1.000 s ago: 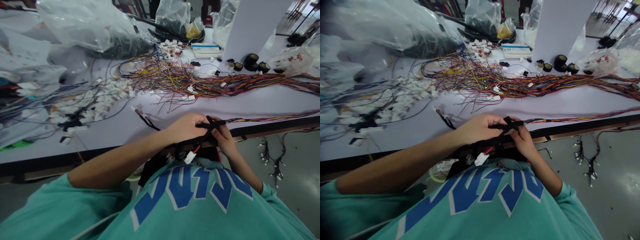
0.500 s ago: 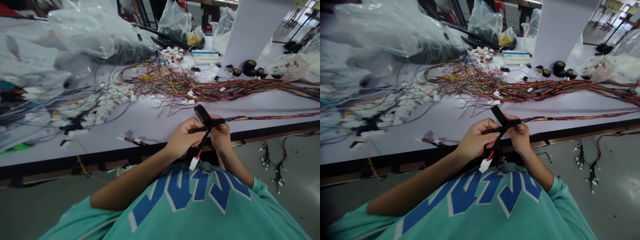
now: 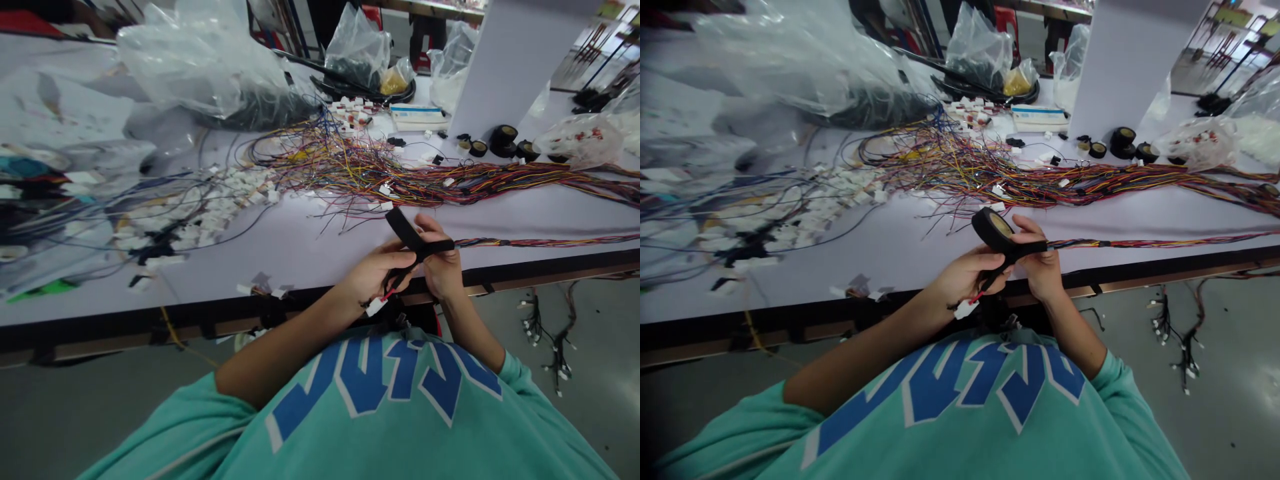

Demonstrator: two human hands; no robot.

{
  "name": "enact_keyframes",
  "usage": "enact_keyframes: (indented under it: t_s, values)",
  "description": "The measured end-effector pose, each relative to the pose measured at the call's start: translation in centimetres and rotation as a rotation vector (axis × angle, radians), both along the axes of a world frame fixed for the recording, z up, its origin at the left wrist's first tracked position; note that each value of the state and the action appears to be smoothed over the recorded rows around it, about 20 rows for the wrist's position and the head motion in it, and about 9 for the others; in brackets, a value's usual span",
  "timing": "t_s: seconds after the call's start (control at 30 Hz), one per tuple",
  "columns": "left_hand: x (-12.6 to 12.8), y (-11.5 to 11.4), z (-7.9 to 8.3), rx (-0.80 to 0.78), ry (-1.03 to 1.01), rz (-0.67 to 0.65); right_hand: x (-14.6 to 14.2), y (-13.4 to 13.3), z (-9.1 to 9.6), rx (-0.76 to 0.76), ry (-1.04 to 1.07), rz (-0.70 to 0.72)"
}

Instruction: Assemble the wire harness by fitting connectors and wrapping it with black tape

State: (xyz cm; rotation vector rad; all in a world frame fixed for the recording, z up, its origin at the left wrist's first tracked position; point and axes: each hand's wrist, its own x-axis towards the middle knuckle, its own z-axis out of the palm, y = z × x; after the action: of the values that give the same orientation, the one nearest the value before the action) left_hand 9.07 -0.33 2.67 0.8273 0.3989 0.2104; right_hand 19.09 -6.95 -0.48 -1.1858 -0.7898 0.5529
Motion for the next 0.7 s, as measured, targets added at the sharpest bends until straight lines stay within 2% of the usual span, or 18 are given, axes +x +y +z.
enact_keyframes:
  t_s: [0.1, 0.2, 0.33, 0.4, 0.5, 0.7]
  values:
    - [0.1, 0.0, -0.2, 0.052, 0.004, 0.073, -0.3, -1.1, 0.2, -0.016, 0.039, 0.051]
    - [0.2, -0.3, -0.4, 0.100, 0.017, 0.145, -1.2, -2.5, 0.3, -0.129, 0.082, 0.126]
    - [0.1, -0.7, -0.7, 0.224, 0.012, 0.254, -2.2, -2.8, 0.7, -0.310, -0.061, 0.120]
    - [0.0, -0.7, -0.9, 0.285, 0.061, 0.243, -2.2, -2.6, 1.0, -0.391, -0.119, 0.142]
    - [-0.3, -0.1, -1.2, 0.369, 0.122, 0.154, -1.8, -2.7, 1.4, -0.477, -0.129, 0.194]
    - [-0.7, 1.0, -0.6, 0.677, 0.159, 0.083, 0.0, -4.1, 2.0, -0.523, -0.138, 0.320]
